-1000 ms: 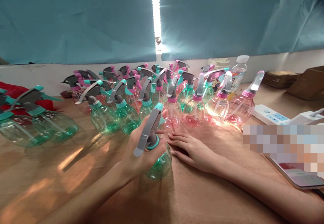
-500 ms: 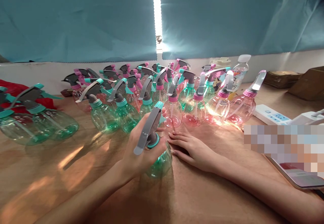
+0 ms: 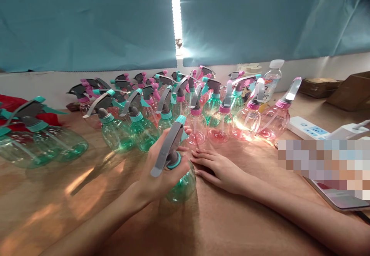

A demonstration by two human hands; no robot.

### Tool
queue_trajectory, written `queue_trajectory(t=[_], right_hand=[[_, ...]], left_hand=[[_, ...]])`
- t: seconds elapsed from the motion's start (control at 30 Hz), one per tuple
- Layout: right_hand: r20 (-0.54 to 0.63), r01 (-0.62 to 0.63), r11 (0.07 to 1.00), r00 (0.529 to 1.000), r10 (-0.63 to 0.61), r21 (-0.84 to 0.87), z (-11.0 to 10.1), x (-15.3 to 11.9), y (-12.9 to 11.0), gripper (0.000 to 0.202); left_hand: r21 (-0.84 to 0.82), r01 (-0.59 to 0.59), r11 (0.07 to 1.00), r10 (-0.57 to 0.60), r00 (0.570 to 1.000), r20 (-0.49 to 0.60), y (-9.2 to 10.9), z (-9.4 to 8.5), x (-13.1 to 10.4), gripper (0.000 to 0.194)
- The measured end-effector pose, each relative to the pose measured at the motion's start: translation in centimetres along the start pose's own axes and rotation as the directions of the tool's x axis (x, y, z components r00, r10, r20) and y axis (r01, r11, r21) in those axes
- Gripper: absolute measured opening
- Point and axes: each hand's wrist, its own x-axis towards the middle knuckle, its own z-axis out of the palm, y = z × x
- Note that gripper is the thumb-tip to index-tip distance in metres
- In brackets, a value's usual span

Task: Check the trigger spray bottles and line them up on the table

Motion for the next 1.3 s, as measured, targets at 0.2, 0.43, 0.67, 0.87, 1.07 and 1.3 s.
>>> queue_trajectory(t=[0.2,0.43,0.67,0.87,1.07,1.3], right_hand=[[0.011,0.005,1.000,1.000,-0.005,0.005,0.1,-0.1,0.2,0.039],[0.015,-0.003,1.000,1.000,0.003,-0.001,0.0,-0.1,0.1,0.040],[0.008,-0.008,1.000,1.000,0.008,-0.001,0.0,-0.1,-0.1,0.039],[-0.003,0.001,1.000,1.000,-0.001,0.007,-0.1,-0.1,-0.2,0.037],[0.007,-0.006,1.000,1.000,0.006,0.013,-0.1,-0.1,-0.1,0.038],[0.009,-0.005,1.000,1.000,0.005,0.007,-0.1,-0.1,-0.1,0.038]], left_hand=[[-0.049,-0.028,0.998,0.028,1.000,0.003,-0.2,0.1,0.2,0.045],[0.012,-0.031,0.999,0.031,0.999,-0.010,-0.1,0.0,0.2,0.036],[0.108,-0.050,0.993,0.057,0.996,-0.062,-0.3,-0.2,0.1,0.012],[0.077,-0.022,0.997,0.027,0.998,-0.063,-0.6,-0.2,-0.1,0.018],[-0.005,0.013,1.000,-0.013,1.000,0.026,-0.3,-0.2,0.1,0.044],[0.010,-0.021,1.000,0.022,1.000,-0.010,-1.1,0.0,-0.2,0.040]])
